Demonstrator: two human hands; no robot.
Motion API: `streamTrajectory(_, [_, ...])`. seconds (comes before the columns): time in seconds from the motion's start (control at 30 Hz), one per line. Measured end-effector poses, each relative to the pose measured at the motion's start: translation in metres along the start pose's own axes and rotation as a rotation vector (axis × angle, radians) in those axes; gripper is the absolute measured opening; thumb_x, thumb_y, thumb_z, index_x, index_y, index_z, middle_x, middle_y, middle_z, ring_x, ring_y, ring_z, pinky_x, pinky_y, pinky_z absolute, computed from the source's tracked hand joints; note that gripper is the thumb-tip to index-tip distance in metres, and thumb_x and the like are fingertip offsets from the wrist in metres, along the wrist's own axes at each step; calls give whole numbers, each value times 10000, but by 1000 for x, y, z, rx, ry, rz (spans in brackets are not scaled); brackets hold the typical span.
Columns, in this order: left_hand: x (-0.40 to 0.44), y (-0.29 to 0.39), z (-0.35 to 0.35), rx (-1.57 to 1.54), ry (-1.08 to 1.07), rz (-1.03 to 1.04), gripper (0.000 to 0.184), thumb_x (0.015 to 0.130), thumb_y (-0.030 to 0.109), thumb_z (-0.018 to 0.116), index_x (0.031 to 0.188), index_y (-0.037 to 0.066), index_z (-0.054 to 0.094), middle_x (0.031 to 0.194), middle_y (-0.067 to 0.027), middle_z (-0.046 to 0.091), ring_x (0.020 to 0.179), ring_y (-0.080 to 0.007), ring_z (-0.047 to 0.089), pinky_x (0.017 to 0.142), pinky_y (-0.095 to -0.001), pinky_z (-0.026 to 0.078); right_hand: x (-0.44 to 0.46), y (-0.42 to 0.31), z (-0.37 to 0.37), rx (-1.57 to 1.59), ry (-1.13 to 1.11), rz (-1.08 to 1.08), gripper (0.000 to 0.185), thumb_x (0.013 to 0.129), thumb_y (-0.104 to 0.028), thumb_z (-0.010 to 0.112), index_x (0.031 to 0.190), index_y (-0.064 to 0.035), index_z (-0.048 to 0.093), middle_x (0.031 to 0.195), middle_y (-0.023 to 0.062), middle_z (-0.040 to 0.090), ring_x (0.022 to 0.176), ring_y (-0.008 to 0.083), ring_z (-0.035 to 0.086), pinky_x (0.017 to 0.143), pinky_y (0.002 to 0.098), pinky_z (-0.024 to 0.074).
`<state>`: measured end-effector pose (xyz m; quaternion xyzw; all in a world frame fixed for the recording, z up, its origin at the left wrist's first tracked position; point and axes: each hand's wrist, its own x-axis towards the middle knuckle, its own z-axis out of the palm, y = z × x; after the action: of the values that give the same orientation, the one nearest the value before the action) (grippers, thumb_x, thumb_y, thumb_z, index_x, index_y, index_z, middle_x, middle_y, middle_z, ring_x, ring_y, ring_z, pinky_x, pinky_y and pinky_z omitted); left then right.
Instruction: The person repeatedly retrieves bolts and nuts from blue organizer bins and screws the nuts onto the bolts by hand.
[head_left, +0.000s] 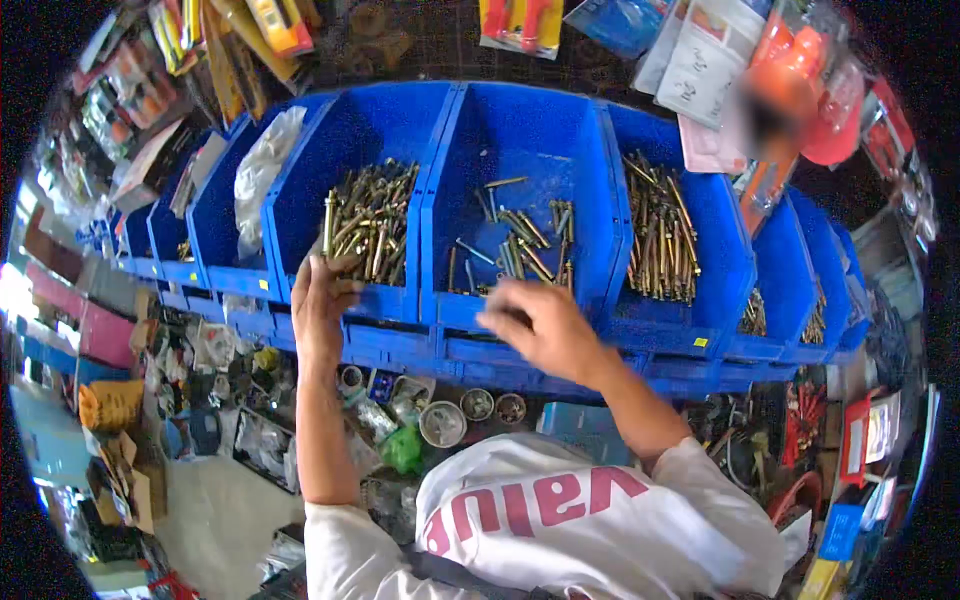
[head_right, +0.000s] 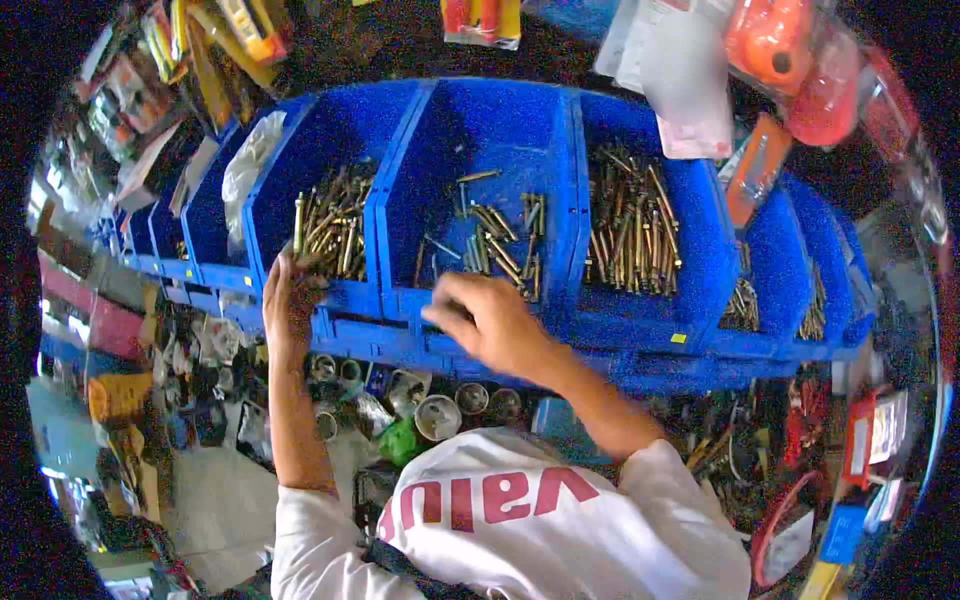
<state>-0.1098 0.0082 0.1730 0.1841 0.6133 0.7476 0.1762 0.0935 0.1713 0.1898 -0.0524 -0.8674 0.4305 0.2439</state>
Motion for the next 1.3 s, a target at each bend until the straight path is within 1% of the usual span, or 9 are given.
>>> streamTrajectory(0.13, [-1, 7, 2, 24, -87, 29, 503, 943, 334, 476, 1349, 60, 361, 1051, -61, 603, 717, -104, 564, 633, -231, 442, 43, 41, 3, -381, 47, -22, 153, 790, -106, 626, 805, 19, 539, 789, 185, 587, 700, 364, 569, 618, 429, 442])
streamTrajectory(0.27, [-20, -4, 0, 11, -132, 70, 168, 917, 173, 540, 964, 31, 617, 759, 1, 570, 645, -73, 481, 587, -220, 391, 63, 78, 24, -662, -15, 109, 135, 747, -53, 604, 845, 37, 579, 879, 257, 574, 815, 406, 587, 710, 452, 481])
streamTrajectory(0.37, [-35, -17, -1, 3, -255, 30, 131, 897, 146, 563, 914, 30, 621, 748, 5, 572, 642, -69, 482, 594, -217, 389, 70, 78, 34, -751, 31, 123, 120, 716, -49, 523, 695, 26, 614, 749, 249, 603, 711, 386, 618, 644, 467, 503])
streamTrajectory(0.47, [-53, -23, 9, 24, -361, -69, 81, 876, 124, 589, 895, 54, 624, 774, 4, 593, 671, -57, 517, 603, -205, 405, 77, 67, 28, -788, -83, 259, 124, 709, -56, 536, 755, 26, 617, 781, 254, 606, 735, 398, 617, 652, 476, 500])
streamTrajectory(0.63, [-68, -47, 26, -64, -562, -260, 162, 893, 120, 567, 1034, 42, 571, 832, 2, 577, 715, -67, 540, 640, -207, 440, 50, 54, 13, -524, 169, 187, 110, 775, -44, 574, 861, 20, 547, 801, 228, 602, 765, 415, 587, 665, 467, 468])
streamTrajectory(0.77, [-80, -63, 38, -193, -614, -284, 389, 898, 167, 559, 1244, 43, 428, 949, -42, 563, 780, -115, 561, 704, -242, 465, -1, 3, 1, -294, 174, 79, 100, 819, -74, 583, 896, -13, 563, 841, 148, 598, 819, 345, 585, 725, 393, 463])
streamTrajectory(0.9, [-93, -72, 37, -271, -716, -353, 521, 886, 230, 570, 1319, 35, 356, 1034, -81, 548, 858, -161, 570, 761, -296, 471, -57, -14, 4, -178, -19, 241, 86, 817, -95, 602, 872, -28, 608, 840, 128, 606, 810, 303, 596, 713, 371, 467])
streamTrajectory(1.1, [-104, -119, 35, 35, -776, -399, 226, 911, 180, 557, 1067, 25, 611, 884, -6, 598, 777, -62, 514, 698, -222, 438, -77, 29, 38, -19, -15, 295, 112, 802, -109, 639, 802, -12, 582, 753, 130, 617, 710, 279, 620, 619, 348, 467])
streamTrajectory(1.3, [-73, -201, 41, -17, -326, -601, 219, 900, 254, 572, 775, 75, 589, 646, 42, 498, 568, -68, 404, 509, -244, 312, -29, 7, 21, -169, 189, 175, 151, 801, -132, 655, 786, -15, 560, 673, 146, 581, 601, 282, 598, 538, 347, 445])
